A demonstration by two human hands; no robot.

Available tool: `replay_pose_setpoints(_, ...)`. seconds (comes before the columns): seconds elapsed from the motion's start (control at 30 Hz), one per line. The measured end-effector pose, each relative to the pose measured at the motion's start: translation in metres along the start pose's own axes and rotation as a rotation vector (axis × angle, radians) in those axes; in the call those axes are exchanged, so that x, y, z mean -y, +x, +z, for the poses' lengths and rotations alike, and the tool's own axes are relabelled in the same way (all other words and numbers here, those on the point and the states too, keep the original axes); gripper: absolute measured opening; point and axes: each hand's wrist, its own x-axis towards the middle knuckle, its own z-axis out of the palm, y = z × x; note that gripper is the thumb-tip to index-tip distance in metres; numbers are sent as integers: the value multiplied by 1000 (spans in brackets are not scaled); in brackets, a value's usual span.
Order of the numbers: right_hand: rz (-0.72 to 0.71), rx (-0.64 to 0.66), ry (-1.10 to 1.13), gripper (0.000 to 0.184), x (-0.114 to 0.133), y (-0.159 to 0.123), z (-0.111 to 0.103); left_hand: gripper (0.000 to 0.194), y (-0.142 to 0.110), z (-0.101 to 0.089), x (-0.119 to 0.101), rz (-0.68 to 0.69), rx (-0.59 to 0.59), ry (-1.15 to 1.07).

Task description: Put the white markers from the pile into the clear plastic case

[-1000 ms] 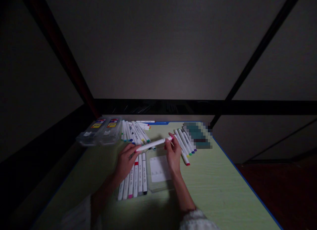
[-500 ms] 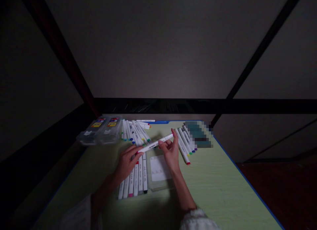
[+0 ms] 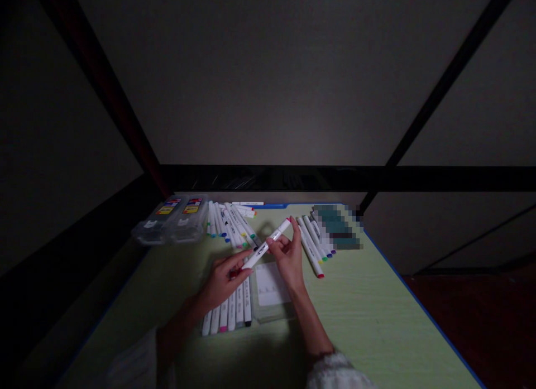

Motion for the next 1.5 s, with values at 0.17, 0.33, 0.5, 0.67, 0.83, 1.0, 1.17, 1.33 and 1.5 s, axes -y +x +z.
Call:
replay_pose_setpoints(0.17,30,25,-18,76,0,-1,1,40,-1,0,-2,31,42,-9)
replay_pose_setpoints(0.33,46,58,-45,73,0,-5,5,52,-2,1,-3,45,88,-69)
replay_pose_setpoints(0.5,125,170,-59,71,4,-9,10,42,0,3,-2,17,75,-127)
replay_pose_setpoints(0.67,216,273,-77,70,6,-9,8,33,4,6,2,-74,-19,-158)
replay_pose_setpoints(0.83,299,386,-142,69,4,-7,4,33,7,10,10,-137,-67,-225)
replay_pose_setpoints(1.0,334,456,-189,67,3,-6,2,32,10,12,14,-166,-47,-272)
replay_pose_setpoints(1.17,368,519,-202,66,2,-6,1,32,11,10,12,-182,-36,-307)
replay_pose_setpoints(1.33,383,538,-259,66,-2,-5,-1,32,11,10,12,-192,-20,-311)
replay_pose_setpoints(1.5,417,591,-346,63,-7,-4,-4,32,12,10,11,-192,-12,-307)
